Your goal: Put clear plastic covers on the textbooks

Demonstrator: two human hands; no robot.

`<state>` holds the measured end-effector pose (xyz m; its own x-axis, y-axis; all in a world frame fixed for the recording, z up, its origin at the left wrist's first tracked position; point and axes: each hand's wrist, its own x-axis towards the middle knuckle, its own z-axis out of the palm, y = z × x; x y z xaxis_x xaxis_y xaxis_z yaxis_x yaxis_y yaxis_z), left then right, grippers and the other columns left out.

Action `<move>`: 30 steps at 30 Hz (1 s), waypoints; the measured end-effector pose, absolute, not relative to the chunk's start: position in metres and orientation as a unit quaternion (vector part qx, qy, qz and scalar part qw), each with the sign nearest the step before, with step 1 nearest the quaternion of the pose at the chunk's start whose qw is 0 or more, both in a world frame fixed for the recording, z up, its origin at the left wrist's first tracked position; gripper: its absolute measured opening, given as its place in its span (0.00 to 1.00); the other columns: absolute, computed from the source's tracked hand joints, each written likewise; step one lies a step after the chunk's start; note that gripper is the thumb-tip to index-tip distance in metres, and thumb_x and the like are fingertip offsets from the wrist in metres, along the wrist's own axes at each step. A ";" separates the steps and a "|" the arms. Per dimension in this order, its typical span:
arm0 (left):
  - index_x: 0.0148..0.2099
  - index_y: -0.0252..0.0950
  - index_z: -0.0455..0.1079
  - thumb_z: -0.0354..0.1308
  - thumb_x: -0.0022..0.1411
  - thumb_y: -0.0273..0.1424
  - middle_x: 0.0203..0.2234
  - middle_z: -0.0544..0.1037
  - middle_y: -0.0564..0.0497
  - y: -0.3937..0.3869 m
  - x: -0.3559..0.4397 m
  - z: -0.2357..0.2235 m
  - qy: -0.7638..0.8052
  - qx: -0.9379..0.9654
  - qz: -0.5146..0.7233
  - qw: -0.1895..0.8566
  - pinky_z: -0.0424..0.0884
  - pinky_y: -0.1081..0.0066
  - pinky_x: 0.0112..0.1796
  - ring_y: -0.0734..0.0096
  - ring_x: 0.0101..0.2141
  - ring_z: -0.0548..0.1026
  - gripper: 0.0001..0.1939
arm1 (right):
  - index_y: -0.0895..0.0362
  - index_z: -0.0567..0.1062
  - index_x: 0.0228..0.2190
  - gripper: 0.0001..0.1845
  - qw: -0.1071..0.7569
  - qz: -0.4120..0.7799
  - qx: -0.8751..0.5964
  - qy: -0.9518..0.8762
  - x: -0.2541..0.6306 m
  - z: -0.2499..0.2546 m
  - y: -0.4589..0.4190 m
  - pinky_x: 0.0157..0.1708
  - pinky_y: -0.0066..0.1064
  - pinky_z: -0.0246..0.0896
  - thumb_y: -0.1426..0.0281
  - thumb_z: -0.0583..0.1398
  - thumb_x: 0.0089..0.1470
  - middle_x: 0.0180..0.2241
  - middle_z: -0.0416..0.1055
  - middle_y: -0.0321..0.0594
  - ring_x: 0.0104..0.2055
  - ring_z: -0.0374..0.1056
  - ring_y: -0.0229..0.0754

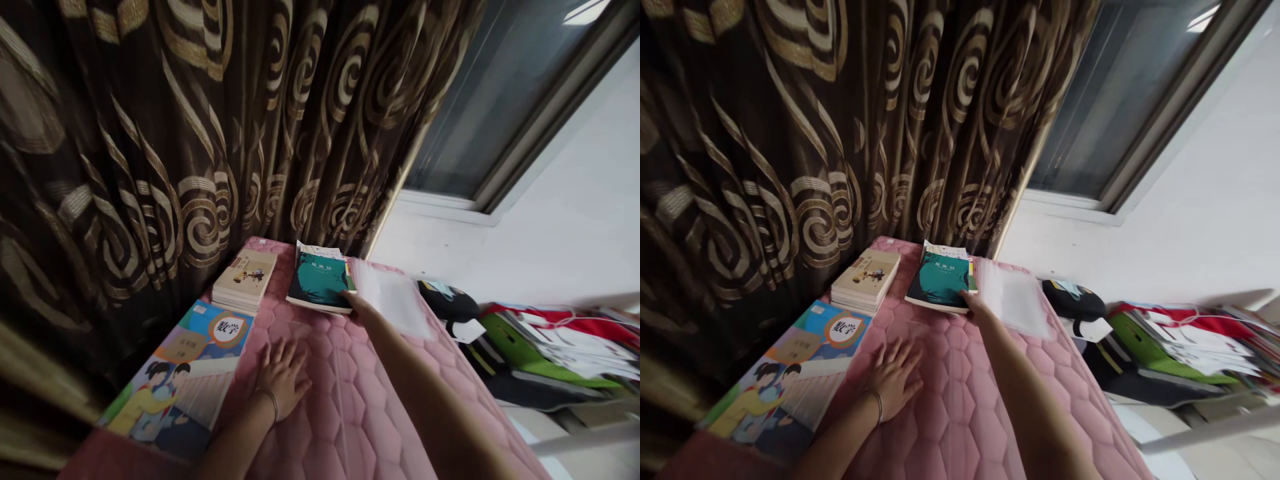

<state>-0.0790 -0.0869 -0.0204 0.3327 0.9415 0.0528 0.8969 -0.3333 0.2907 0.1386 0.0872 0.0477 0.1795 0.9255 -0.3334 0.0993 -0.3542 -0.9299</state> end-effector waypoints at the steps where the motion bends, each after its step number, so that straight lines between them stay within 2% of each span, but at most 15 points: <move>1: 0.65 0.49 0.52 0.40 0.63 0.52 0.67 0.46 0.53 -0.087 -0.079 -0.020 0.568 0.809 0.105 0.107 0.39 0.43 0.60 0.53 0.65 0.43 0.32 | 0.56 0.67 0.34 0.12 0.409 0.510 -0.647 -0.393 0.137 0.046 0.085 0.17 0.24 0.62 0.61 0.60 0.53 0.20 0.67 0.32 0.19 0.64 0.35; 9: 0.65 0.48 0.52 0.46 0.62 0.47 0.66 0.48 0.53 -0.086 -0.076 -0.009 0.581 0.804 0.070 0.101 0.40 0.44 0.60 0.53 0.65 0.43 0.30 | 0.57 0.69 0.29 0.10 0.441 0.479 -0.613 -0.448 0.134 0.062 0.056 0.14 0.24 0.61 0.63 0.61 0.51 0.18 0.65 0.32 0.18 0.63 0.35; 13: 0.65 0.48 0.52 0.46 0.62 0.45 0.66 0.48 0.53 -0.086 -0.074 -0.009 0.580 0.807 0.067 0.088 0.40 0.44 0.60 0.53 0.65 0.44 0.29 | 0.56 0.71 0.29 0.12 0.448 0.466 -0.600 -0.471 0.166 0.073 -0.004 0.15 0.25 0.60 0.59 0.61 0.50 0.20 0.67 0.33 0.20 0.64 0.38; 15: 0.65 0.47 0.53 0.45 0.63 0.45 0.66 0.50 0.51 -0.086 -0.074 -0.009 0.577 0.810 0.069 0.078 0.41 0.44 0.60 0.52 0.65 0.45 0.29 | 0.55 0.73 0.33 0.16 0.423 0.438 -0.618 -0.497 0.189 0.076 -0.045 0.20 0.28 0.65 0.55 0.58 0.51 0.23 0.71 0.37 0.26 0.69 0.42; 17: 0.65 0.46 0.53 0.44 0.63 0.45 0.66 0.52 0.50 -0.086 -0.074 -0.010 0.577 0.811 0.071 0.068 0.43 0.43 0.59 0.51 0.64 0.47 0.29 | 0.53 0.75 0.37 0.21 0.385 0.394 -0.644 -0.531 0.211 0.078 -0.086 0.30 0.32 0.69 0.52 0.53 0.53 0.29 0.75 0.40 0.34 0.72 0.46; 20: 0.66 0.46 0.52 0.44 0.63 0.45 0.66 0.51 0.51 -0.085 -0.073 -0.011 0.579 0.810 0.068 0.060 0.43 0.43 0.59 0.50 0.64 0.48 0.30 | 0.53 0.78 0.37 0.25 0.368 0.370 -0.672 -0.525 0.240 0.075 -0.139 0.37 0.35 0.70 0.49 0.54 0.49 0.36 0.76 0.44 0.42 0.71 0.52; 26: 0.65 0.48 0.53 0.45 0.63 0.43 0.66 0.51 0.53 -0.085 -0.070 -0.007 0.586 0.807 0.055 0.048 0.41 0.45 0.60 0.53 0.64 0.46 0.28 | 0.56 0.75 0.44 0.31 0.369 0.469 -0.644 -0.479 0.269 0.038 -0.189 0.45 0.37 0.67 0.46 0.57 0.47 0.43 0.75 0.44 0.45 0.71 0.51; 30: 0.65 0.48 0.53 0.45 0.63 0.43 0.66 0.51 0.54 -0.086 -0.069 -0.005 0.588 0.806 0.046 0.043 0.41 0.45 0.60 0.53 0.64 0.46 0.28 | 0.58 0.75 0.42 0.31 0.340 0.475 -0.656 -0.478 0.274 0.021 -0.190 0.45 0.37 0.67 0.47 0.57 0.47 0.39 0.76 0.42 0.44 0.71 0.51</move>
